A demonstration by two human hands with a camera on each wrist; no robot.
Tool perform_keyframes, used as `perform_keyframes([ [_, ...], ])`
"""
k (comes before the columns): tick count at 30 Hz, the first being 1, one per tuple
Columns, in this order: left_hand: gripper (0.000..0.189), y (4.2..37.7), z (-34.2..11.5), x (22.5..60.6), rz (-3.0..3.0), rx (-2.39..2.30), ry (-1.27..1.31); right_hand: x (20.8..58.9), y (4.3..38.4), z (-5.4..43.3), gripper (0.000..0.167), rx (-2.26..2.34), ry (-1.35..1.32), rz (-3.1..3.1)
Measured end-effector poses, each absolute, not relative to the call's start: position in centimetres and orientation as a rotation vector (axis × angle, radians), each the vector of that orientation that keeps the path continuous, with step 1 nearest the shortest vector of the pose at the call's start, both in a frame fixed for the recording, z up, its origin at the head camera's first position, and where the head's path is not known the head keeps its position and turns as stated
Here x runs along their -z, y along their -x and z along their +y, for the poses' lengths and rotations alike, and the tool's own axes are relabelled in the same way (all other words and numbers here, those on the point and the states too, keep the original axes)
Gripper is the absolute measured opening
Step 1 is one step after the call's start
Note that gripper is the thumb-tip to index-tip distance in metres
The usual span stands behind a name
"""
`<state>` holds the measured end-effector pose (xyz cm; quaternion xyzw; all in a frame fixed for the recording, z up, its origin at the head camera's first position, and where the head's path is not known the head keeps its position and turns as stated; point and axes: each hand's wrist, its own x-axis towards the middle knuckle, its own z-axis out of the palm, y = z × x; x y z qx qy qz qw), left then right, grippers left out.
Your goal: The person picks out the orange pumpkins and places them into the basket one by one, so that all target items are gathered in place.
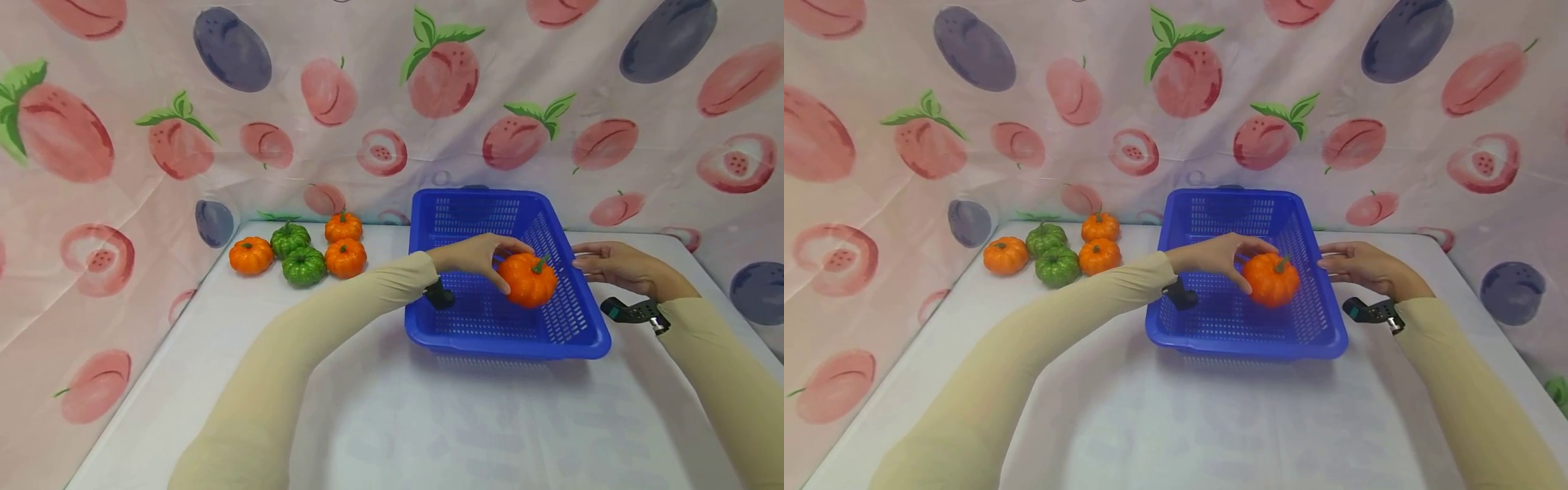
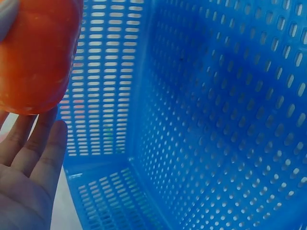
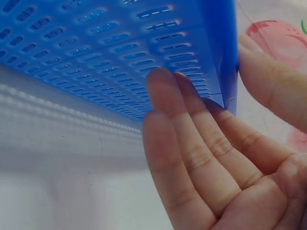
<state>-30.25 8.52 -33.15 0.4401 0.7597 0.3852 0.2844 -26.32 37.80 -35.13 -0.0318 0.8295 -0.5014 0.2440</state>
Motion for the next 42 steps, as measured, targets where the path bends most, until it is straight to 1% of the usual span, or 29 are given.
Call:
perform_keyframes([
  [11,0.071,29.6,9.5,34.2,2.046,-0.872,-1.213,35.0,26.2,37.6,0.065,1.363,0.092,2.280],
  [27,0.070,29.5,10.5,35.9,1.999,-0.718,-1.248,35.1,26.3,37.7,0.064,1.391,0.095,2.262],
  [42,0.071,29.0,10.9,36.0,2.016,-0.612,-1.247,35.0,26.1,37.6,0.065,1.378,0.082,2.279],
])
